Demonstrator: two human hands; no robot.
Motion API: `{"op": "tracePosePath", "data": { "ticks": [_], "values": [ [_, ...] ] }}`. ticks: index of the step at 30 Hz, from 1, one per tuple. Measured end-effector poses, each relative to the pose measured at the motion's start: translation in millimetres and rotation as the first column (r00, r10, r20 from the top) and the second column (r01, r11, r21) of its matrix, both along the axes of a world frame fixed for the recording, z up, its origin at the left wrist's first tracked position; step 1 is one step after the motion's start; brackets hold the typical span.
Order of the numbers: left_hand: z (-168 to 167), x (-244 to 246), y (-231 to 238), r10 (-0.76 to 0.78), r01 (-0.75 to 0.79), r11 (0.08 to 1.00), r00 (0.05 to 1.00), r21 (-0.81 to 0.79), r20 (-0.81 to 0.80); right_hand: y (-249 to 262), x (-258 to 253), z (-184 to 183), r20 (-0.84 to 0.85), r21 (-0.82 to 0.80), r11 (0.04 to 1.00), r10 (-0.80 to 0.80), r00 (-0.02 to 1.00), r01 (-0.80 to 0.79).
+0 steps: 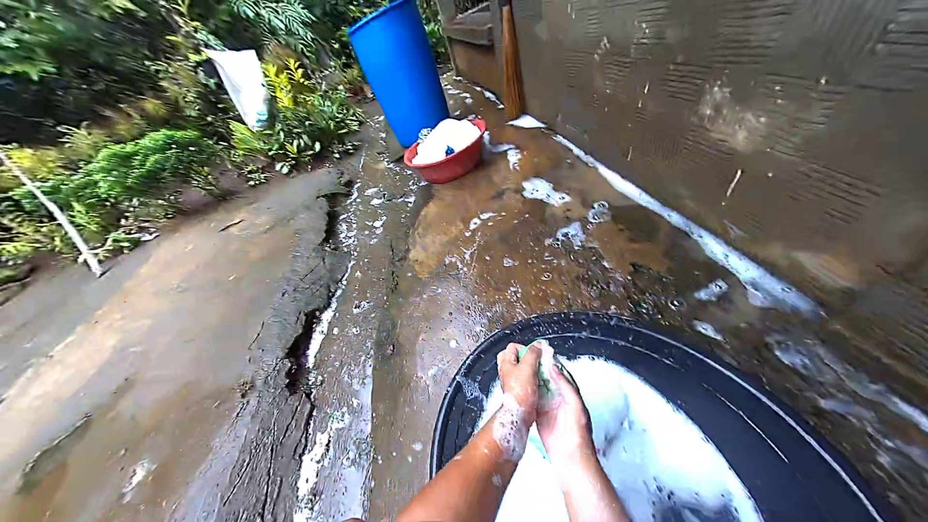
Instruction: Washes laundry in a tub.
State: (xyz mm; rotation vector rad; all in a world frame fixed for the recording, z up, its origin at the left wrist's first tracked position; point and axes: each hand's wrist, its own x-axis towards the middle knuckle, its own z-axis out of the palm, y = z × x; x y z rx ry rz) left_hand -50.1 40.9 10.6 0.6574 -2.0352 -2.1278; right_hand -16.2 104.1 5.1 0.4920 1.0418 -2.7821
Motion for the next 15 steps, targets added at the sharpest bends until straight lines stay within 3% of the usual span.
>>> {"op": "tracePosePath", "data": {
  "ticks": [3,6,9,11,13,15],
  "values": [
    [9.2,11.5,17.8,0.102,-0.107,0.959,0.994,0.263,0.035,-3.9,-1.5,-3.4,-0.126,0.317,0.941,-0.078,0.989,0.114],
    [11.0,30.4,31.3,0.008,-0.004,0.962,1.000,0.272,-0.015,8.7,-9.8,-9.2,-0.214,0.416,0.902,-0.026,0.977,0.115],
    [49.5,34.4,31.8,-0.136,0.136,0.991,0.988,0.003,0.068,10.3,-5.5,39.6,-0.006,0.280,0.958,0.063,0.998,-0.059],
    [85.5,31.5,23.7,-0.228,0.311,0.890,0.937,-0.332,0.266,3.8,-4.1,88.2,0.216,0.116,0.980,0.135,0.967,-0.162],
    [47.4,32.5,0.6,-0.259,0.302,0.662,0.951,-0.686,0.170,-10.0,4.8,51.9,0.000,0.149,0.976,0.163,0.987,-0.162],
    [25.3,36.6,-18.6,-0.347,0.283,0.559,0.934,-0.779,0.091,-21.2,6.1,28.2,-0.122,0.263,0.961,0.125,0.985,-0.089]
  ]
}}
